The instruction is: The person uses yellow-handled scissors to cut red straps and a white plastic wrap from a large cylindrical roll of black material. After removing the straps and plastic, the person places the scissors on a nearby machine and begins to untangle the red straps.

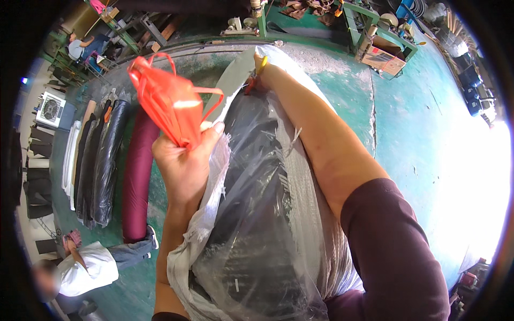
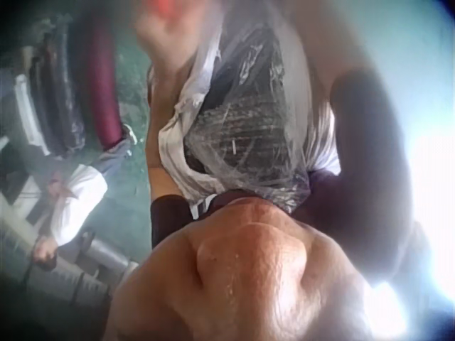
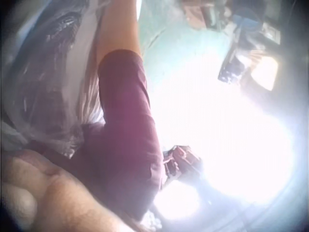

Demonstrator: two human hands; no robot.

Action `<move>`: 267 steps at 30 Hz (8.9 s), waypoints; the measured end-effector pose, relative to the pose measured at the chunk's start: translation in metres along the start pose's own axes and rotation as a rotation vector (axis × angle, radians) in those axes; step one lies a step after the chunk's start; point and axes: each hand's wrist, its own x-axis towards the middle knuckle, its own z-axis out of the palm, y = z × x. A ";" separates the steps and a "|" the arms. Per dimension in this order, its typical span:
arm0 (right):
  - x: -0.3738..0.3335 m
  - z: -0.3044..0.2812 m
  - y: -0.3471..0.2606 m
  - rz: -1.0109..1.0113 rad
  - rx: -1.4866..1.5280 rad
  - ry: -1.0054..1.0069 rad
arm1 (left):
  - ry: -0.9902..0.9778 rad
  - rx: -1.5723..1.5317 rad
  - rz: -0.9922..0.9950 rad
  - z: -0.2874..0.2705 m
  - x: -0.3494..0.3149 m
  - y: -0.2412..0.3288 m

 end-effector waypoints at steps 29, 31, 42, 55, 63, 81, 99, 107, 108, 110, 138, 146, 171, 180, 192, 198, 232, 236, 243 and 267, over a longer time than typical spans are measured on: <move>-0.476 -0.211 0.112 -0.349 -0.424 0.260 | -0.596 0.146 -0.210 -0.058 -0.095 0.163; -0.497 -0.208 0.143 -0.339 -0.346 0.295 | -0.666 0.065 -0.032 -0.047 -0.124 0.159; -0.564 -0.212 0.229 -0.358 -0.141 0.027 | -0.723 0.451 0.589 -0.042 -0.145 0.158; -0.598 -0.148 0.252 -0.347 -0.408 -0.486 | 0.017 0.024 0.321 -0.059 -0.091 0.183; -0.597 -0.110 0.248 -0.381 -0.409 -0.654 | -0.027 0.365 0.549 -0.022 0.028 0.211; -0.531 -0.182 0.276 -0.136 -0.120 0.233 | -0.326 0.943 0.863 -0.010 0.002 0.154; -0.427 -0.298 0.347 -0.357 -0.423 0.593 | -0.793 1.164 -0.160 -0.276 -0.243 -0.021; -0.322 -0.340 0.382 -0.589 -1.073 0.897 | -0.697 1.094 -0.220 -0.193 -0.260 -0.158; -0.323 -0.355 0.391 -0.597 -1.101 0.898 | -0.704 1.086 -0.188 -0.186 -0.253 -0.156; -0.336 -0.360 0.401 -0.656 -1.098 0.839 | -0.689 1.082 -0.172 -0.203 -0.256 -0.141; -0.363 -0.290 0.514 -0.397 0.406 0.352 | -1.376 0.616 -0.128 -0.103 -0.365 -0.047; -0.326 -0.290 0.499 -0.395 0.300 0.341 | -1.661 0.982 -0.632 -0.120 -0.320 0.053; -0.507 -0.218 0.428 -0.596 0.091 0.503 | -0.671 0.369 0.016 -0.039 -0.009 0.019; -0.528 -0.183 0.321 -0.594 -0.151 0.331 | -0.537 -0.239 -0.464 -0.029 0.060 -0.039; -0.513 -0.141 0.217 -0.441 -0.091 -0.153 | -0.767 0.643 0.010 0.004 0.038 0.006; -0.494 -0.102 0.176 -0.245 -0.034 -0.310 | -0.531 -0.201 -0.391 -0.001 0.047 -0.029; -0.449 0.003 0.105 0.217 -0.434 -0.257 | -0.195 -0.215 -0.003 -0.003 0.031 0.005; -0.448 0.013 0.097 0.202 -0.512 -0.212 | -0.226 -0.228 0.041 -0.005 0.027 0.010; -0.443 0.011 0.093 0.293 -0.458 -0.203 | -0.150 -0.214 0.092 -0.005 0.032 -0.002; -0.456 0.005 0.090 0.301 -0.591 -0.173 | -0.288 -0.531 -0.401 -0.011 0.036 0.009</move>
